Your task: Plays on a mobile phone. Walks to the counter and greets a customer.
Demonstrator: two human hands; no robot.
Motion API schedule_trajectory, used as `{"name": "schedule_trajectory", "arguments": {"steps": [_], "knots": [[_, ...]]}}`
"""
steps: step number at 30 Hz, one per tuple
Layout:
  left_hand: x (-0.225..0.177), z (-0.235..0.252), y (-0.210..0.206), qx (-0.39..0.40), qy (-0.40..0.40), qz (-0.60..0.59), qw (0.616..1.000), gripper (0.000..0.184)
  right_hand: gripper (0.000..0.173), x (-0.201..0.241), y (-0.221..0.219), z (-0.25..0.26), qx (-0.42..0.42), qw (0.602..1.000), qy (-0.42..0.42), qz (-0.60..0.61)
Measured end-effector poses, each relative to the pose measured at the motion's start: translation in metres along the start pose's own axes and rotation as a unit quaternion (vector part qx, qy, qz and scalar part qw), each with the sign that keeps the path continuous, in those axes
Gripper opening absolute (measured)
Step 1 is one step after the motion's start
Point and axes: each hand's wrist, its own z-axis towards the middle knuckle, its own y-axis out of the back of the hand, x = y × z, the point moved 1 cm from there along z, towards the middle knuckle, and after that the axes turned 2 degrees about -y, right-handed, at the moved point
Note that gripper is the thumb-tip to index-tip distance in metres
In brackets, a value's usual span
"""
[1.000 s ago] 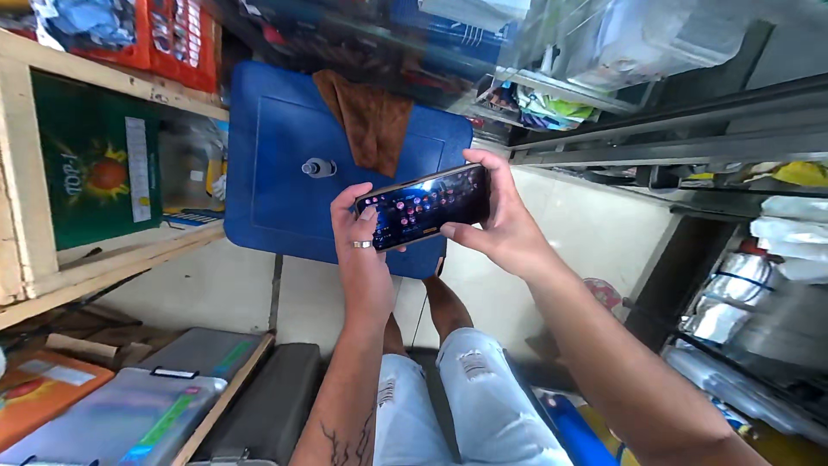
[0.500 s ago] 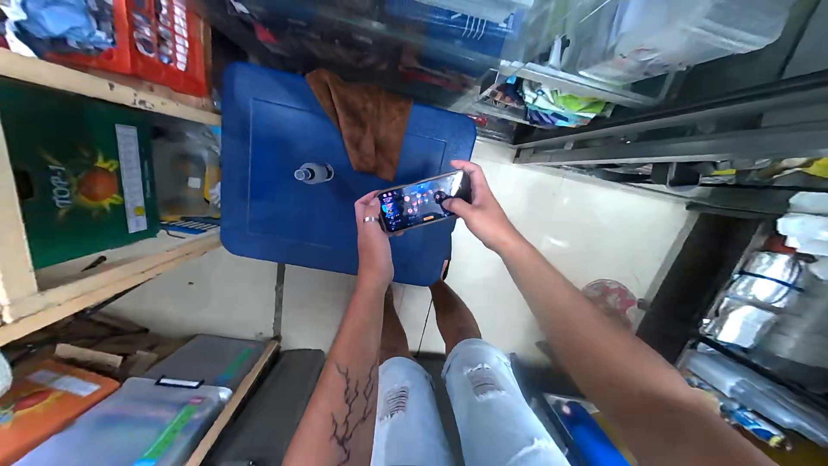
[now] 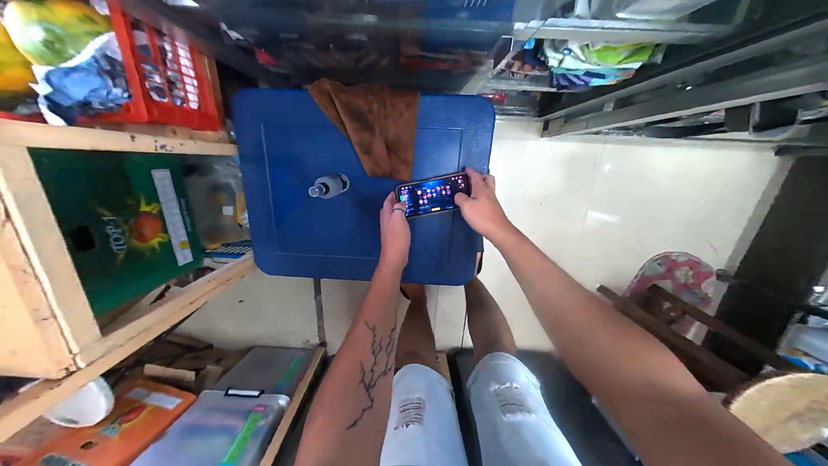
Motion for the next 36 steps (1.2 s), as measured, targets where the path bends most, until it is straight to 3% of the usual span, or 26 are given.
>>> {"name": "schedule_trajectory", "arguments": {"steps": [5,9,11,13,17,28,31,33,36], "knots": [[0.007,-0.004,0.020,0.007,-0.001,0.025,1.000,0.064,0.070,-0.006,0.007,-0.001,-0.016,1.000,0.002,-0.020],[0.018,0.002,0.069,-0.160,-0.044,0.043,0.985,0.081,0.057,-0.019,0.005,-0.031,-0.084,0.991,0.084,-0.062],[0.014,0.013,0.091,-0.207,-0.099,0.054,0.972,0.092,0.052,-0.029,-0.012,-0.055,-0.047,0.984,0.126,-0.118],[0.004,0.026,0.103,-0.200,-0.157,0.077,0.964,0.101,0.063,-0.044,-0.037,-0.065,0.010,0.973,0.138,-0.186],[-0.015,0.051,0.109,-0.157,-0.201,0.082,0.964,0.108,0.072,-0.058,-0.059,-0.060,-0.002,0.955,0.168,-0.246],[-0.018,0.071,0.108,-0.145,-0.213,0.061,0.964,0.079,0.078,-0.058,-0.062,-0.065,-0.008,0.954,0.171,-0.248],[-0.017,0.072,0.111,-0.143,-0.226,0.074,0.961,0.056,0.068,-0.078,-0.064,-0.087,0.010,0.957,0.180,-0.227],[-0.020,0.066,0.111,-0.139,-0.232,0.062,0.961,0.052,0.057,-0.090,-0.063,-0.102,0.022,0.967,0.162,-0.197],[-0.020,0.049,0.110,-0.127,-0.261,0.050,0.956,0.050,0.039,-0.092,-0.056,-0.116,-0.022,0.983,0.140,-0.118]]}}
